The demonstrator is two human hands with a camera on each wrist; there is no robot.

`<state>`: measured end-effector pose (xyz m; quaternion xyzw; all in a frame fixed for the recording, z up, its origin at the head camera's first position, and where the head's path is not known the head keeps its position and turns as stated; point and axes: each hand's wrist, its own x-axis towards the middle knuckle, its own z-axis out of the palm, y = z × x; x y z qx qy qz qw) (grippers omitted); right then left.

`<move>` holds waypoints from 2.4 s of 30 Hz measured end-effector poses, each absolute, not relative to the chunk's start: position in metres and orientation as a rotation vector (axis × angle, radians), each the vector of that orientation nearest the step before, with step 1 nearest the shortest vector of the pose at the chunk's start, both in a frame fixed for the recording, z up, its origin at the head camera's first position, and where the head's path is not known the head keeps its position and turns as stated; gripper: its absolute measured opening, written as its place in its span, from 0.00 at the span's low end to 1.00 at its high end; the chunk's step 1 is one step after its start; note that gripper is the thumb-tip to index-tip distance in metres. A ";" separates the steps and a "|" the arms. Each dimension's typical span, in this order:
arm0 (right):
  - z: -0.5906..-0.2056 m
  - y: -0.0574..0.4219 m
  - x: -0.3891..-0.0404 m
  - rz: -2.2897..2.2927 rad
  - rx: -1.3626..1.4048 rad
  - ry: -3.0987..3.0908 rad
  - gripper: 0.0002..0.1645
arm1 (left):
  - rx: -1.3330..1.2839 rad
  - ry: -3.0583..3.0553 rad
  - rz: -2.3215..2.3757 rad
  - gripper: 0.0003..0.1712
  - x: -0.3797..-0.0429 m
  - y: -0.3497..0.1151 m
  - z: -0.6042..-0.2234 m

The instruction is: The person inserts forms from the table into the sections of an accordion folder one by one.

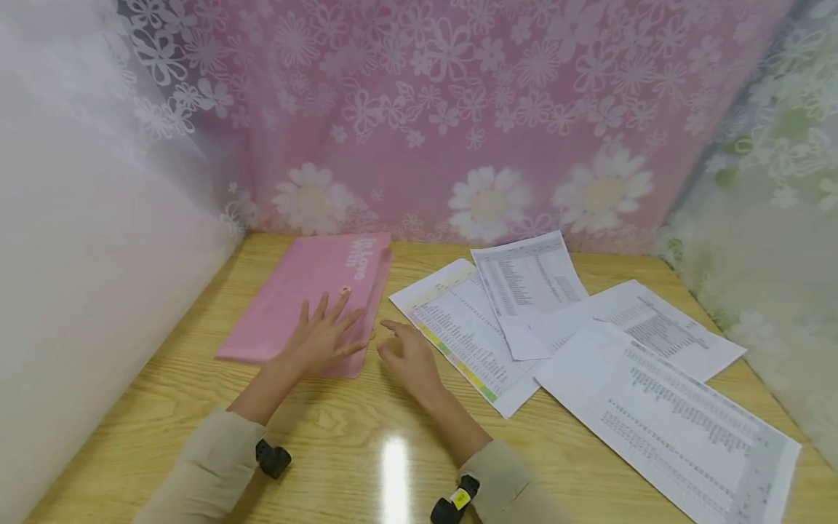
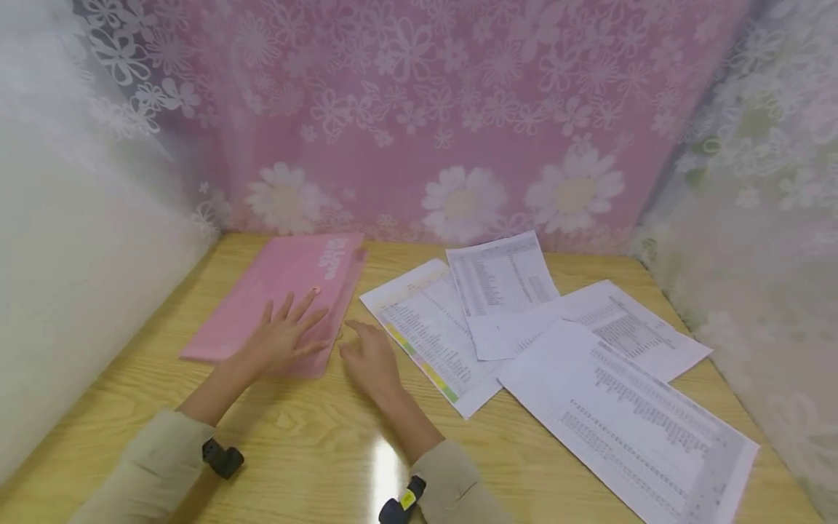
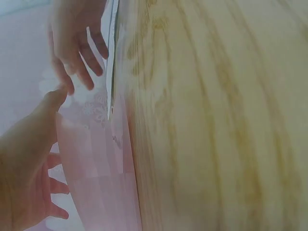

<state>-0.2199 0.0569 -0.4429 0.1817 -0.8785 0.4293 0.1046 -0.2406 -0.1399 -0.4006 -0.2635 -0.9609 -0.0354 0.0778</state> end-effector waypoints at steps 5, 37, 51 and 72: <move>-0.447 0.034 -0.218 1.375 0.506 -2.558 0.21 | -0.804 -2.874 -0.133 0.37 -0.241 -0.140 -0.404; -0.443 0.017 -0.212 2.375 0.136 -2.236 0.26 | -0.788 -2.989 -0.638 0.26 -0.245 -0.143 -0.379; -0.432 0.018 -0.205 2.375 0.122 -2.211 0.27 | -0.512 -2.956 -0.716 0.21 -0.234 -0.162 -0.342; -0.419 0.025 -0.202 2.388 0.070 -2.084 0.27 | -0.273 -2.631 -0.971 0.27 -0.240 -0.183 -0.325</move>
